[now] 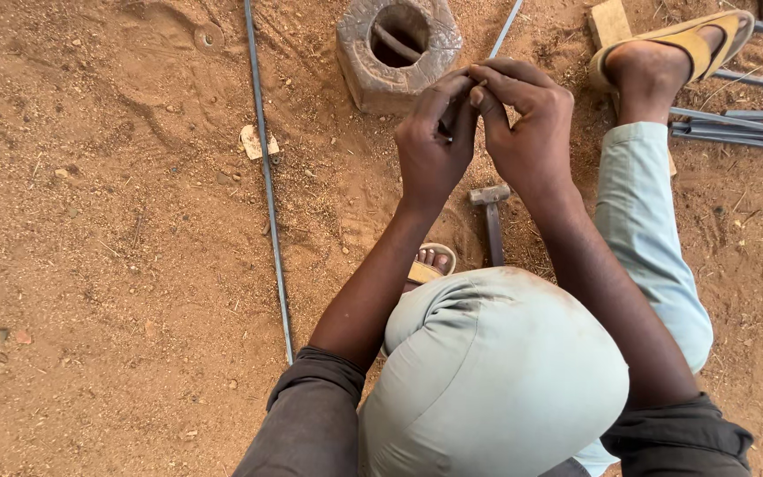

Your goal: The person sits on the ground and repeatedly strikes a small metal component with a hammer, holding it against a hexagonal stone block used as a support. They pause to reposition and turn the metal piece in their hands between hammering bursts, then resume striking it.

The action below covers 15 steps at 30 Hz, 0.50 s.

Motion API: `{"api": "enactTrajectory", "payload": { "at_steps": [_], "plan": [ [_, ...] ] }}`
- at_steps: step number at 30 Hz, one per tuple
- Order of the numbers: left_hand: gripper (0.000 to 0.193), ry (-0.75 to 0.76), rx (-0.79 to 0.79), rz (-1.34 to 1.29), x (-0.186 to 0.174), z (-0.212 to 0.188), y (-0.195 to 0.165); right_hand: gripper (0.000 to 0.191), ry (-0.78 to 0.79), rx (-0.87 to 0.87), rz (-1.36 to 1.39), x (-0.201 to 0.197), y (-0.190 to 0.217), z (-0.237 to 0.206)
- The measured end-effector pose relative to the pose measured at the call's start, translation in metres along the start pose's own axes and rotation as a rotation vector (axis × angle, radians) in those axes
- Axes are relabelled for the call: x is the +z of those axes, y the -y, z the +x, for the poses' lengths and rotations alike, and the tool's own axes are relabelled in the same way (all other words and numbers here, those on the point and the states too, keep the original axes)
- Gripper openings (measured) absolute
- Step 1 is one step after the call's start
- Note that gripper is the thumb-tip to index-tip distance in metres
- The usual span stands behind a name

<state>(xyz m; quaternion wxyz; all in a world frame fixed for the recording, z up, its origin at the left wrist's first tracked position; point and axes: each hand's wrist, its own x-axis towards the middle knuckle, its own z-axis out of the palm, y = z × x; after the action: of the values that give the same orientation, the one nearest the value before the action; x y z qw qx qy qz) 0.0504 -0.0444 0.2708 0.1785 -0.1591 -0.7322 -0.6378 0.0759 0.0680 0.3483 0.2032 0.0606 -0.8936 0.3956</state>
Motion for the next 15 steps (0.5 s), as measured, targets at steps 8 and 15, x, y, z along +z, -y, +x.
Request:
{"api": "enactTrajectory", "payload": {
  "at_steps": [8,15],
  "plan": [
    [0.006,0.021,0.05,0.02,0.011,-0.003,0.022,0.032,-0.211,0.076,0.046,-0.003,-0.061,-0.063],
    [0.007,0.03,-0.025,-0.069,0.019,-0.014,0.035,0.014,-0.098,0.645,-0.363,0.045,-0.145,-0.239]
  ]
}}
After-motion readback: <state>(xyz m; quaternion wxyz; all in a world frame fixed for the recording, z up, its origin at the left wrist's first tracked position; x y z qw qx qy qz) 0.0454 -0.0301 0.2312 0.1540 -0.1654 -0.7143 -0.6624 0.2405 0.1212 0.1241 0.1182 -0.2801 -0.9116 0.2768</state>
